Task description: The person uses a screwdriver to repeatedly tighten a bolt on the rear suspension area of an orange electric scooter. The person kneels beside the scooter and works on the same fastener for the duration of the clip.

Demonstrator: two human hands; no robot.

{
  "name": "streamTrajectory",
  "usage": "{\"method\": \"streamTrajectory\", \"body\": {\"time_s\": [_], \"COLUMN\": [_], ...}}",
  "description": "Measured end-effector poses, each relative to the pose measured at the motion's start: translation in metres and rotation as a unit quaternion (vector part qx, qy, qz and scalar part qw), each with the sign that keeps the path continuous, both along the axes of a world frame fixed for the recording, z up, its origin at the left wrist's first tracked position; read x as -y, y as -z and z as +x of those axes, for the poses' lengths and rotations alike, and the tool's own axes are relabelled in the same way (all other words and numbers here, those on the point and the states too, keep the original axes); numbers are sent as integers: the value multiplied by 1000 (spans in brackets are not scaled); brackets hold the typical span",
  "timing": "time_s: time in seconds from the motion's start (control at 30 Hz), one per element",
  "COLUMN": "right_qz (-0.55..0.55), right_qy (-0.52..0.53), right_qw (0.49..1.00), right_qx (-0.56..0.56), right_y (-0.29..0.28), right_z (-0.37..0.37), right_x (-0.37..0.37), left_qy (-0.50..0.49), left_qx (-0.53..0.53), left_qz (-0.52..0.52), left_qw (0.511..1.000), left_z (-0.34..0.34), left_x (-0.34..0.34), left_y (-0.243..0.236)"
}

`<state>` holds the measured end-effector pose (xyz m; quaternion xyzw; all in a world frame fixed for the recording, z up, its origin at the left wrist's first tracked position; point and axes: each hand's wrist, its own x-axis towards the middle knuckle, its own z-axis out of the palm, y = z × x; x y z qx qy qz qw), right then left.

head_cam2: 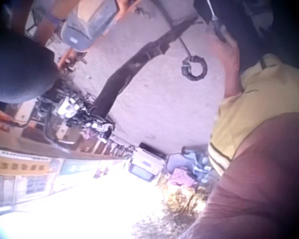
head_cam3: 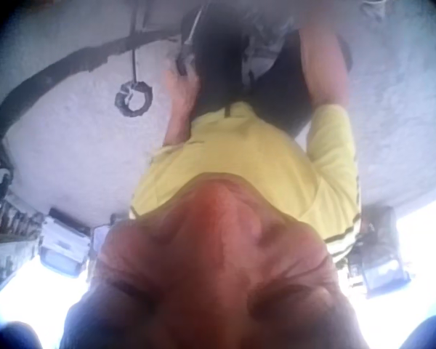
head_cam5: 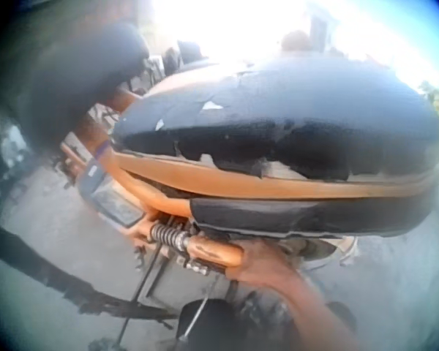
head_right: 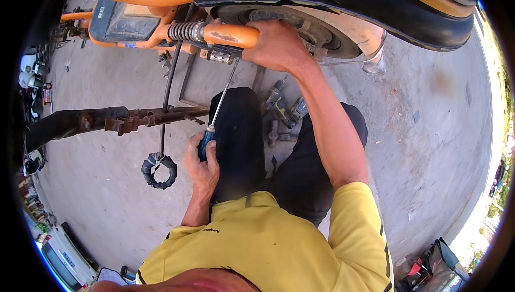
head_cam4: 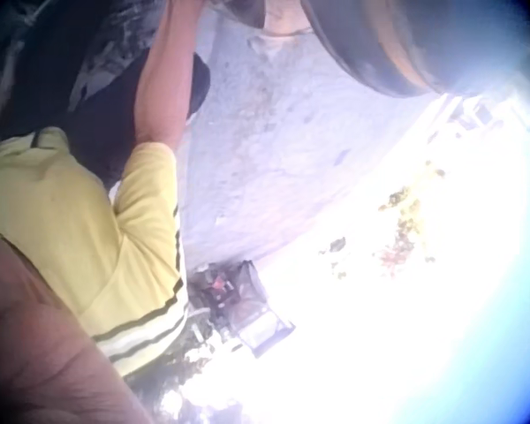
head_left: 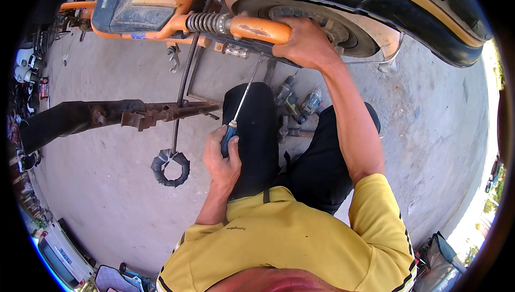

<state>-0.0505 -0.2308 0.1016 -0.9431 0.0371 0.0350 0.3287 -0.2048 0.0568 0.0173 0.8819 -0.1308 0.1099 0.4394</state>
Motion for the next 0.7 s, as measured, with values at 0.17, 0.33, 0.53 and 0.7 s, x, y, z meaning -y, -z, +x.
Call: {"method": "streamTrajectory", "body": {"time_s": [0.17, 0.33, 0.53, 0.7], "right_qz": [17, 36, 3, 7], "right_qy": [-7, -1, 3, 24], "right_qw": [1000, 999, 999, 994], "right_qx": [-5, -31, 51, 103], "right_y": [5, -5, 4, 13], "right_z": [-6, -4, -4, -15], "right_x": [-4, 3, 1, 2], "left_qy": [-64, -67, -26, -8], "left_qx": [-107, -543, -518, -365], "left_qz": [-98, -486, -424, -183], "left_qw": [987, 681, 742, 913], "left_z": [3, 28, 25, -5], "left_x": [-4, -21, -18, -11], "left_y": [7, -2, -12, -9]}}
